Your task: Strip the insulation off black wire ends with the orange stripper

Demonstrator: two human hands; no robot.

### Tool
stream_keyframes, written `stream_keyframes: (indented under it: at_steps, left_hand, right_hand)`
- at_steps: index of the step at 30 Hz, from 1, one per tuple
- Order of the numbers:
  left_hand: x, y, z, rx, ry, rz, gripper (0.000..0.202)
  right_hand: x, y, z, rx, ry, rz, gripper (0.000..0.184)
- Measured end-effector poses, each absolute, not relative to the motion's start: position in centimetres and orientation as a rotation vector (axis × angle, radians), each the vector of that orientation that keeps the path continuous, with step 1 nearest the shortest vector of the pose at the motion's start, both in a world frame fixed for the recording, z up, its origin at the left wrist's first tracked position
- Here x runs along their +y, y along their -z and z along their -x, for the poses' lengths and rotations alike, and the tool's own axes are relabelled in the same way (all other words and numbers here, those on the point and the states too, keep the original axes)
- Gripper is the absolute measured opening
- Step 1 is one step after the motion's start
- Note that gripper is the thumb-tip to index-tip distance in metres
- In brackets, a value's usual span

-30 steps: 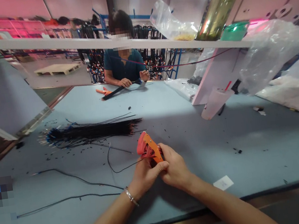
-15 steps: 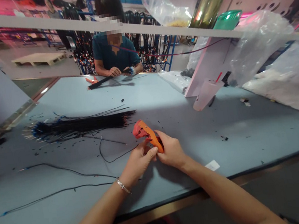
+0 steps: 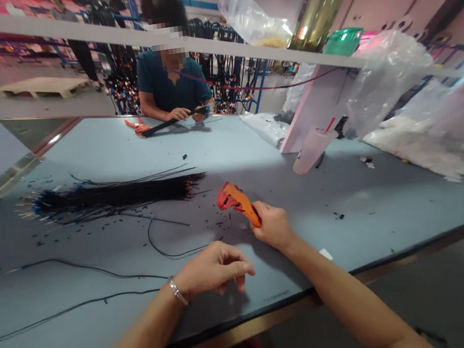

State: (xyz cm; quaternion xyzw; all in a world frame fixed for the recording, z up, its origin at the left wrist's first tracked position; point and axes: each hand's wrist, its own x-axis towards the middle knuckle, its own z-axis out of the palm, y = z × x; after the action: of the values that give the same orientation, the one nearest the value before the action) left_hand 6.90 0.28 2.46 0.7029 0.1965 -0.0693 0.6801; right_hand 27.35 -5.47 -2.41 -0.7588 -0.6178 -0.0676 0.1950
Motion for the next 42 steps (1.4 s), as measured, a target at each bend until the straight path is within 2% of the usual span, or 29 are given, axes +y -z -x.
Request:
stream_keyframes:
  at_steps: [8,15,18,25,29,33,39,42]
  left_hand:
    - [2.4,-4.2,-4.6,0.537,0.000,-1.629,0.041]
    - [5.3,-4.5,-2.1,0.975,-0.336,-2.206,0.033]
    - [5.7,-4.2,-1.9,1.047,-0.238,-2.430,0.027]
    - [5.1,-2.8,-2.8,0.922,-0.025,-2.664,0.016]
    - [4.7,-2.3,-3.5,0.890,0.011,-2.690,0.012]
    - [4.5,-2.0,-3.8,0.901,-0.025,-2.690,0.016]
    - [4.9,-2.2,-3.5,1.013,-0.399,-2.550,0.019]
    - [4.8,-2.5,-3.6,1.108,-0.477,-2.449,0.019]
  right_hand:
    - [-5.3,1.9,-27.3,-1.728,0.208,2.128,0.039]
    - [-5.6,2.1,-28.1,-1.804,0.221,2.247,0.023]
    - [-5.7,2.0,-28.2,-1.834,0.216,2.267,0.019]
    - [-5.8,1.9,-28.1,-1.844,0.227,2.261,0.021]
    - [-5.8,1.8,-28.1,-1.829,0.234,2.272,0.021]
    - [-5.9,1.4,-28.0,-1.799,0.240,2.276,0.023]
    - [-6.0,1.0,-28.0,-1.807,0.207,2.268,0.032]
    - [-6.0,1.2,-27.9,-1.787,0.197,2.242,0.033]
